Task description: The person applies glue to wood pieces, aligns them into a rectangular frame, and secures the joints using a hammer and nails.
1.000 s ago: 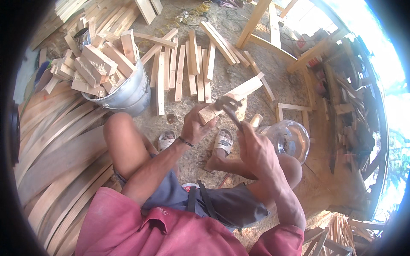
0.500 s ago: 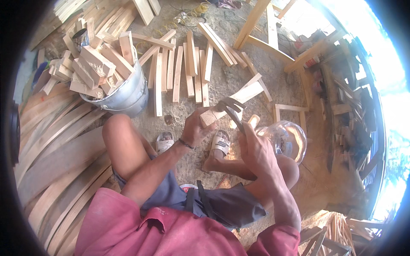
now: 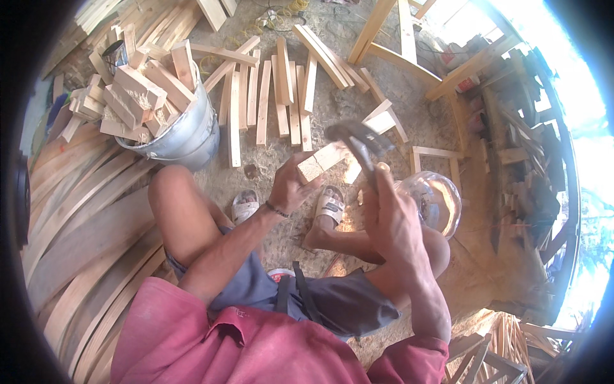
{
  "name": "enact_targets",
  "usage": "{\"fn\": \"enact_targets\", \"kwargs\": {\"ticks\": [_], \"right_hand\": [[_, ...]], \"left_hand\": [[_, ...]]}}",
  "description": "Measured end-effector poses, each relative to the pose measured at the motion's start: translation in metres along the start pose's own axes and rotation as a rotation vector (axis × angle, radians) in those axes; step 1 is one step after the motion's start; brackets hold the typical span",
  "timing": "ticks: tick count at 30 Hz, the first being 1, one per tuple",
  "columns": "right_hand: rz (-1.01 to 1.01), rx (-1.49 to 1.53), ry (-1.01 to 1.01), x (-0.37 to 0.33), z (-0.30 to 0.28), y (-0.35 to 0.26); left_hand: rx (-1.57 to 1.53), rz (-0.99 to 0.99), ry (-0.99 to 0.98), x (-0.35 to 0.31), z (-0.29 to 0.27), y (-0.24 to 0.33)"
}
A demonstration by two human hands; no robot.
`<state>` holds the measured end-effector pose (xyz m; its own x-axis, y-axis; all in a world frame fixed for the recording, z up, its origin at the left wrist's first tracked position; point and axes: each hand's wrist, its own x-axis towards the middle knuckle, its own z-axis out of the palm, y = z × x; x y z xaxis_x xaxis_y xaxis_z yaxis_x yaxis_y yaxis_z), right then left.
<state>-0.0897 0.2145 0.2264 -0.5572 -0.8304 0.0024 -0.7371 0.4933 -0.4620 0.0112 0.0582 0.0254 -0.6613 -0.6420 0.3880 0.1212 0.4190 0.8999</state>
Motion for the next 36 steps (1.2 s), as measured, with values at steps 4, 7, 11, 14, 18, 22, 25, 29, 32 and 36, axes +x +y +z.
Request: {"fn": "enact_targets", "kwargs": {"ticks": [4,7,11,14,18,22,25,29,32,36], "right_hand": [[-0.200,-0.074,0.079,-0.007,0.007,0.012],[-0.033,-0.115,-0.053,-0.005,0.011,0.016],[-0.063,0.033,0.123,-0.008,0.007,0.005],[0.056,0.072,0.027,-0.014,0.006,0.008],[-0.071,-0.180,-0.056,-0.009,0.001,0.017],[-0.109,0.020,0.110,-0.009,0.000,0.000],[-0.058,-0.049,-0.019,-0.010,0.003,0.008],[-0.047,-0.083,-0.037,-0.002,0.013,0.023],[-0.063,-0.033,0.048,-0.005,0.005,0.012],[0.018,-0.147,-0.093,-0.011,0.019,0.029]], "left_hand": [[0.005,0.015,-0.009,-0.001,0.013,-0.005],[-0.006,0.013,-0.002,-0.001,0.016,-0.001],[0.011,0.040,-0.020,-0.001,0.009,0.000],[-0.030,-0.012,-0.001,0.001,0.013,0.002],[-0.035,-0.077,-0.019,0.000,0.017,-0.002],[-0.003,0.039,-0.015,-0.001,0.013,-0.009],[-0.042,-0.009,-0.007,-0.001,0.018,0.006],[-0.008,0.065,0.001,-0.004,0.019,0.007],[0.032,0.091,-0.036,-0.001,0.015,0.008],[-0.053,-0.020,-0.059,-0.002,0.019,0.011]]}}
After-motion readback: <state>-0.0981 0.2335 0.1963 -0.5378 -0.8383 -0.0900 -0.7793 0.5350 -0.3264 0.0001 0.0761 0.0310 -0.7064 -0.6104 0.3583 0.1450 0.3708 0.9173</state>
